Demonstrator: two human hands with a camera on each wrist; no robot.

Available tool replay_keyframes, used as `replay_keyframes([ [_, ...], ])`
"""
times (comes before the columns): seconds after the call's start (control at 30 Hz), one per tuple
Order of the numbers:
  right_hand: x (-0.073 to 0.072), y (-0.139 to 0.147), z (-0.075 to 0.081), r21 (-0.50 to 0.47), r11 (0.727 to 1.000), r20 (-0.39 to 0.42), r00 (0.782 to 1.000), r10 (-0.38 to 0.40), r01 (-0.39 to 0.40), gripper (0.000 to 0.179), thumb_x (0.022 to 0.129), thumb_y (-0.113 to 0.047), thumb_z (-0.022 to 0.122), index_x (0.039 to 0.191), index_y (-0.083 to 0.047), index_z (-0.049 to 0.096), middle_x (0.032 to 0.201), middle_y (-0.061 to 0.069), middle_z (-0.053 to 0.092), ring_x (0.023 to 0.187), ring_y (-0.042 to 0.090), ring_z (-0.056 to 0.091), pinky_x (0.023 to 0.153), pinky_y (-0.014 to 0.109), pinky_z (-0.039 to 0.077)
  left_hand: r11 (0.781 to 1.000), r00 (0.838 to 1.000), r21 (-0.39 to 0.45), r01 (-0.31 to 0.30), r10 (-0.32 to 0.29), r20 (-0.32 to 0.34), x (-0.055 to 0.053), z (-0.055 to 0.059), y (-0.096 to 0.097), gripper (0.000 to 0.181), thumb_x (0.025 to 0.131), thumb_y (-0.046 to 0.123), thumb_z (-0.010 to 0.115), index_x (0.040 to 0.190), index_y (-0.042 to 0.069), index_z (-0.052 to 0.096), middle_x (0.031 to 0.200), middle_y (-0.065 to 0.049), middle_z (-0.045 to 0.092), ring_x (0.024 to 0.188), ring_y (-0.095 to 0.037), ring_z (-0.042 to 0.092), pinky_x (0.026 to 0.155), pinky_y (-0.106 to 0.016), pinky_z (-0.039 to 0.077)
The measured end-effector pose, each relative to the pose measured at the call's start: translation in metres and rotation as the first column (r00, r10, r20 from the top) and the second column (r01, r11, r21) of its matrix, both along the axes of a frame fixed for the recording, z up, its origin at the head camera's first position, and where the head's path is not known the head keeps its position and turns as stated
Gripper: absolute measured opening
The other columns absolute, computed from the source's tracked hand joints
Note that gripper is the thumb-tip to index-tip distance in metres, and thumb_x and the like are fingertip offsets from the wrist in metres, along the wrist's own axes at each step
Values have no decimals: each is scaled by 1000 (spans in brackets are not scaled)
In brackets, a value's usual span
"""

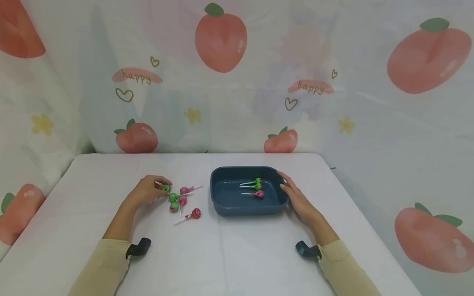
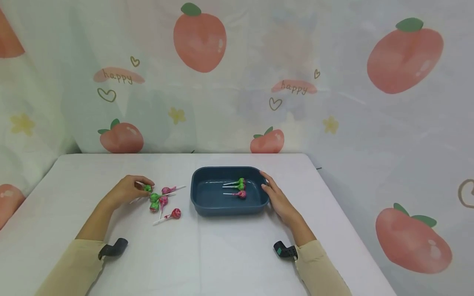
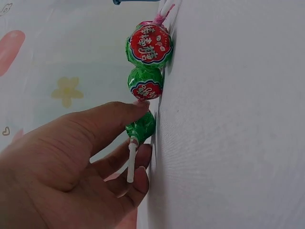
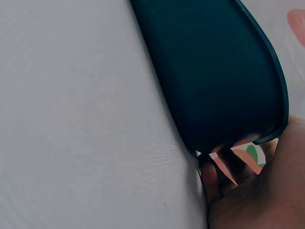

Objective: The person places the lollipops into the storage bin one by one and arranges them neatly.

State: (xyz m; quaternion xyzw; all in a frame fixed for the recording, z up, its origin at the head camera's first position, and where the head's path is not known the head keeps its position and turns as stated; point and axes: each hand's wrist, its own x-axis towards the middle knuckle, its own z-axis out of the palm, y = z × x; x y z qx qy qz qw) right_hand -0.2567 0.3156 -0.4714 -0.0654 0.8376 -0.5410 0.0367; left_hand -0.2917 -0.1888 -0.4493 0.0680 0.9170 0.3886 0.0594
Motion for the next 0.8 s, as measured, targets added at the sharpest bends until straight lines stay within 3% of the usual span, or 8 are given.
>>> replay_keyframes([
  [0.23,-1,1,-2,7,1000,-4,1000,-5,5,52,113,-41,36,164,-38,25,172,5,12,156,39,3,116,70,2,1000,999,1,12,-12,-45,0,-2,-1,33,92,8,77,124,4,72,120,-19,66,109,-38,59,83,-45,54],
  [0.4,-1,1,-3,4,1000,-6,1000,-4,4,53,113,-42,36,164,-36,25,172,6,11,156,39,2,115,70,2,1000,998,8,-21,21,-61,-1,-4,-2,43,91,9,80,130,-2,65,121,-22,67,113,-40,60,92,-52,51],
  [0.6,1,1,-4,1,1000,-4,1000,0,0,53,113,-41,35,165,-35,25,172,6,11,156,39,2,115,70,2,998,996,-7,-56,55,-67,1,-5,-2,31,90,10,79,118,-2,73,118,-20,68,109,-39,60,90,-51,52],
  [0.8,0,0,-1,-10,1000,-4,1000,5,-5,53,114,-39,36,165,-35,24,172,7,10,156,39,1,115,71,2,998,996,-6,-61,61,-66,3,-2,-1,30,92,10,77,120,0,74,117,-19,67,108,-38,59,87,-50,52],
])
